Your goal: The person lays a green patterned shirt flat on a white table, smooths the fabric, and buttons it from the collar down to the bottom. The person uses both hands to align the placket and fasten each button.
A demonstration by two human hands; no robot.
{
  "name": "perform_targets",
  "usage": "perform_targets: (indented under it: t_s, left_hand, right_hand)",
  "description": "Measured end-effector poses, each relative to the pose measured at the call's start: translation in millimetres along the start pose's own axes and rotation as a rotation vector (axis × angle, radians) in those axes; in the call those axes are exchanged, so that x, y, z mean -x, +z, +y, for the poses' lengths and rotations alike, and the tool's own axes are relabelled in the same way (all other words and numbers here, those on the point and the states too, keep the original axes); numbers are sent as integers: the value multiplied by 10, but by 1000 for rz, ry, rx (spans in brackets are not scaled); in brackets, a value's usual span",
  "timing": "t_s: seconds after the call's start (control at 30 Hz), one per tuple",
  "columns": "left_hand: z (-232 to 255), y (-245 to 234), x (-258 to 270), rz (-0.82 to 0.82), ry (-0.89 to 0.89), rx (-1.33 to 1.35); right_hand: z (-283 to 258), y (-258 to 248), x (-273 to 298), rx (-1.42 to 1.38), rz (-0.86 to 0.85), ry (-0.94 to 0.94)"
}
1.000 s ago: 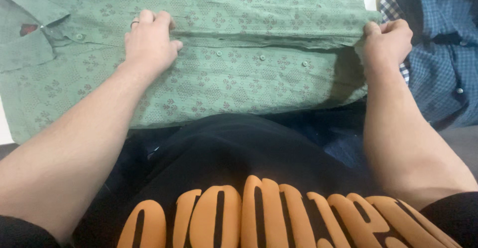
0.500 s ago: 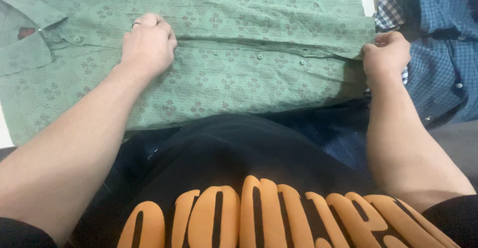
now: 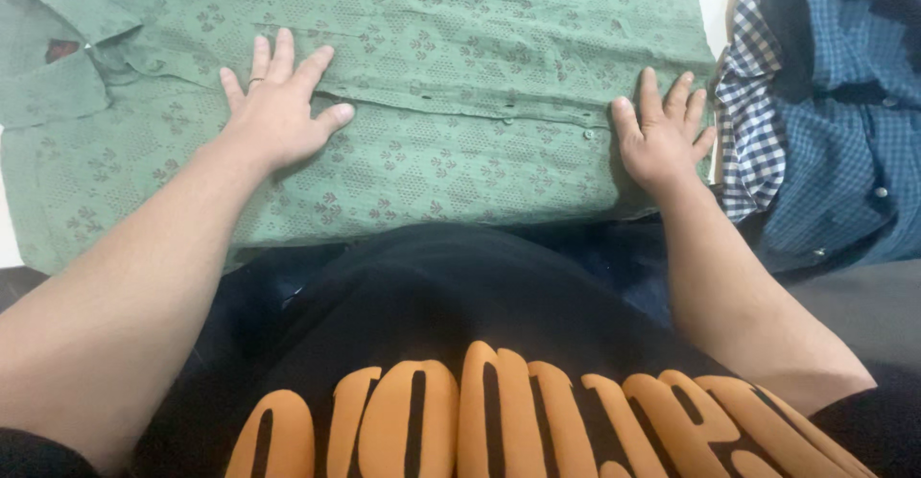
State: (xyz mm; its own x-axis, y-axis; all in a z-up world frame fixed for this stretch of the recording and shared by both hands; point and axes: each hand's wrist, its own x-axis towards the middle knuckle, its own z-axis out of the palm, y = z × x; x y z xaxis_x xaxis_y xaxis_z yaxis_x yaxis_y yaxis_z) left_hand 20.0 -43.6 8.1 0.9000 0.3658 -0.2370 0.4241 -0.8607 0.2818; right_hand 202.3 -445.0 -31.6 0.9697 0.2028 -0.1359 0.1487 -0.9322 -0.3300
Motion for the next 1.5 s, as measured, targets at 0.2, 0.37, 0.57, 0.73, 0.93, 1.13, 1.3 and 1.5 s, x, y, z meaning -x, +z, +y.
perform_targets:
  t_s: [0.2,0.37,0.57,0.73,0.93,1.13,1.3,1.5]
  left_hand:
    - [96,-92,9,-52,-53,17]
    - [211,-170,-99,-114,-130,10]
    - [249,-171,-187,-170,-176,21]
    - [159,-95,-241,-141,-154,23]
    - [164,-97,-256,-134,-154,11]
    - [202,-134,-244,-129,-162,10]
    - [185,-138,-259,-96,-158,43]
    - [171,-146,-237,-100,-153,30]
  right_hand:
    - [2,1,-217,64,-22,10]
    - [-53,-140,-534,47,-106,-5]
    - [-119,-190,-584,35,-13,-90]
    - [-351,-4,-334,68,-54,-101]
    - [-428,-76,-428,71,-80,-91]
    - [-451,-58,-589,64,-74,-103]
    - [-818,91,-534,21,134,-285]
    - [-1671,266,-337,-12,27,-732]
